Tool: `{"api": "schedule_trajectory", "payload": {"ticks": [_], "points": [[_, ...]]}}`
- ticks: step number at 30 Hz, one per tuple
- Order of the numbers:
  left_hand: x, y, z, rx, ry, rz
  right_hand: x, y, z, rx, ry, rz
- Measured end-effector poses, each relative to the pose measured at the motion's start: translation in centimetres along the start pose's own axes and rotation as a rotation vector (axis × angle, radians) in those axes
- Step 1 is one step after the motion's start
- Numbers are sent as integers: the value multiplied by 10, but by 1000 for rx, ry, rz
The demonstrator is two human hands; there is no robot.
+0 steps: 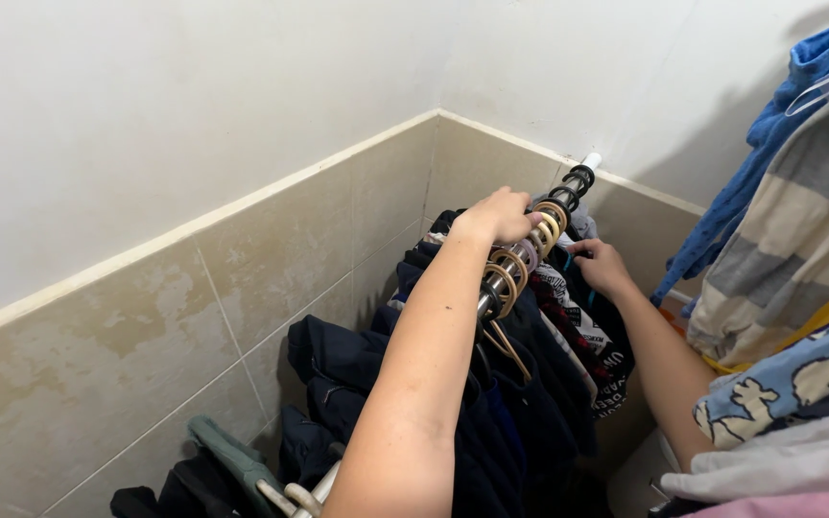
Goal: The recorder hangs multiple items of clothing on hangers and places them on a tension rod in a laundry area.
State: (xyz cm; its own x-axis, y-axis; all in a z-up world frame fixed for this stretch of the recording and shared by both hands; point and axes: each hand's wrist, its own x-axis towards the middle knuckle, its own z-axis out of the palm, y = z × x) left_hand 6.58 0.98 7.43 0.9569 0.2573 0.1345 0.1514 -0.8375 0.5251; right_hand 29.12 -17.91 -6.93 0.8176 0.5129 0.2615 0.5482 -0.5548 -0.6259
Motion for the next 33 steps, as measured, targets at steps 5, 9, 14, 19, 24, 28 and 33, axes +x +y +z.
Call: {"api": "schedule_trajectory", "payload": {"ticks": [5, 9, 14, 19, 24, 28, 33], "points": [[2, -4, 4, 6, -1, -4, 11, 18, 5, 23, 7, -181], [-4, -5, -1, 1, 4, -5, 7, 4, 0, -7, -3, -172], [-10, 0, -6, 4, -3, -19, -22, -30, -11, 117, 185, -270], [-2, -2, 0, 11, -13, 24, -28, -34, -9, 448, -6, -329], [16, -5, 18, 16, -32, 67, -48, -55, -11, 580, -128, -266], [12, 13, 16, 27, -69, 92, -53, -70, -13, 609, -98, -350], [6, 18, 14, 61, -115, 115, -43, -69, -15, 449, -34, -352]]}}
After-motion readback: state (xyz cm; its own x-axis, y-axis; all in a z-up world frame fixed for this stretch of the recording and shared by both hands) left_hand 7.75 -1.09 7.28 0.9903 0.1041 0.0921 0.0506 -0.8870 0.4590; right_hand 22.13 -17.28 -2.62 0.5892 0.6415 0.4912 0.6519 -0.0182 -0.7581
